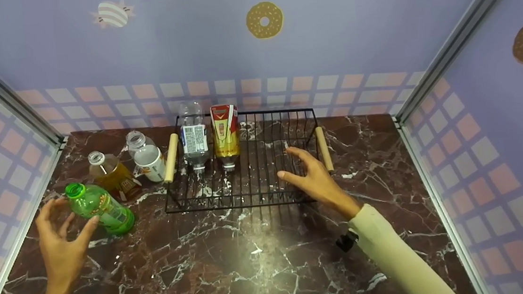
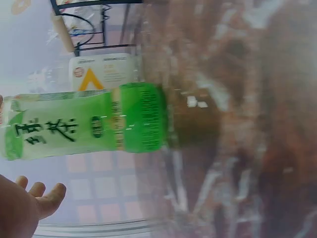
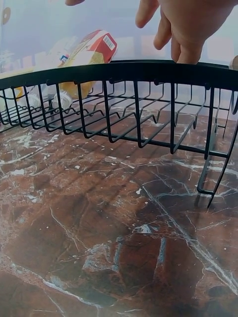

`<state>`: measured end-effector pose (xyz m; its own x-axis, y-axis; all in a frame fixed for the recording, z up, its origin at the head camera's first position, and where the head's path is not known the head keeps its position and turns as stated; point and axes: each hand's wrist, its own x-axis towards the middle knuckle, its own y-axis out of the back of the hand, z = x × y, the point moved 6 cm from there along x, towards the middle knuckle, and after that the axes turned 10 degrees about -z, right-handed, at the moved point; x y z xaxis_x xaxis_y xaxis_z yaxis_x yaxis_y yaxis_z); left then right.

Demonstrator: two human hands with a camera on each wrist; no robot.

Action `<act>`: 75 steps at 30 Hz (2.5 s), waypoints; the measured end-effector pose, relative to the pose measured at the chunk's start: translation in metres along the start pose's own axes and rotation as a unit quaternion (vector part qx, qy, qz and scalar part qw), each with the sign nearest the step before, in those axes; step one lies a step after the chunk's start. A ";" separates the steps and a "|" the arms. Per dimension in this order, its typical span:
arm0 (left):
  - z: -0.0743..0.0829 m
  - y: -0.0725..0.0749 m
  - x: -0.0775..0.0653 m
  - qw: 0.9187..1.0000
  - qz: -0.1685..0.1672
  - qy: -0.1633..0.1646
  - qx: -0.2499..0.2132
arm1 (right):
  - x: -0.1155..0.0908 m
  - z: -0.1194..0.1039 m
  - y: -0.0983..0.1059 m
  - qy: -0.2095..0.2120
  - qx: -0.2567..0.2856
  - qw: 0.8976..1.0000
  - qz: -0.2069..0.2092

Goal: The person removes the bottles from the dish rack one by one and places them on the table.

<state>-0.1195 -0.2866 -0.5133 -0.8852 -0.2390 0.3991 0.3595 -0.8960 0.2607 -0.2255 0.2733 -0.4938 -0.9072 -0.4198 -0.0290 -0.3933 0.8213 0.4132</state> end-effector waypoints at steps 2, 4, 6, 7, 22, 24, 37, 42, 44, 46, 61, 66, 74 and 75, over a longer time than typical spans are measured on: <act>0.007 0.001 0.003 1.000 0.002 -0.007 -0.008 | 0.000 0.000 0.000 0.000 0.002 1.000 -0.003; 0.015 0.002 0.007 1.000 0.002 -0.018 -0.009 | 0.000 0.000 -0.001 0.001 0.001 1.000 -0.004; 0.025 0.002 0.012 0.999 0.002 -0.037 -0.003 | -0.001 0.001 -0.001 0.001 0.004 1.000 -0.005; 0.030 0.002 0.015 0.999 0.001 -0.049 0.003 | -0.001 0.001 -0.001 0.001 0.004 1.000 -0.005; 0.085 -0.022 0.034 0.990 -0.035 -0.133 0.024 | -0.004 -0.001 0.001 0.005 0.007 1.000 0.004; 0.092 -0.025 0.034 0.988 -0.040 -0.143 0.035 | -0.004 -0.001 0.001 0.007 0.008 1.000 0.005; 0.105 -0.029 0.035 0.975 -0.036 -0.199 0.097 | -0.004 0.000 -0.001 0.006 0.006 1.000 -0.006; 0.115 -0.033 0.035 0.972 -0.044 -0.215 0.087 | -0.004 0.000 -0.001 0.003 0.011 1.000 -0.010; 0.118 -0.039 0.033 0.970 -0.060 -0.219 0.081 | -0.003 0.001 -0.001 0.000 0.010 1.000 -0.013; 0.119 -0.046 0.032 0.968 -0.078 -0.225 0.076 | -0.003 0.001 -0.002 -0.003 0.010 1.000 -0.016; 0.091 -0.110 0.017 0.950 -0.289 -0.099 0.065 | -0.001 -0.001 -0.004 0.005 0.014 1.000 -0.021; 0.076 -0.130 0.011 0.937 -0.336 -0.060 0.069 | -0.001 -0.001 -0.004 0.001 0.018 1.000 -0.021; 0.055 -0.146 0.010 0.936 -0.346 -0.002 0.062 | -0.002 -0.001 -0.004 0.001 0.023 1.000 -0.021; 0.053 -0.147 0.011 0.936 -0.346 0.006 0.062 | -0.002 0.000 -0.004 0.001 0.023 1.000 -0.021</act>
<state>-0.1661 -0.1375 -0.5007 -0.9222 0.3767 0.0872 -0.2694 -0.7878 0.5538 -0.2222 0.2707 -0.4949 -0.8898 -0.4543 -0.0431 -0.4368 0.8204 0.3691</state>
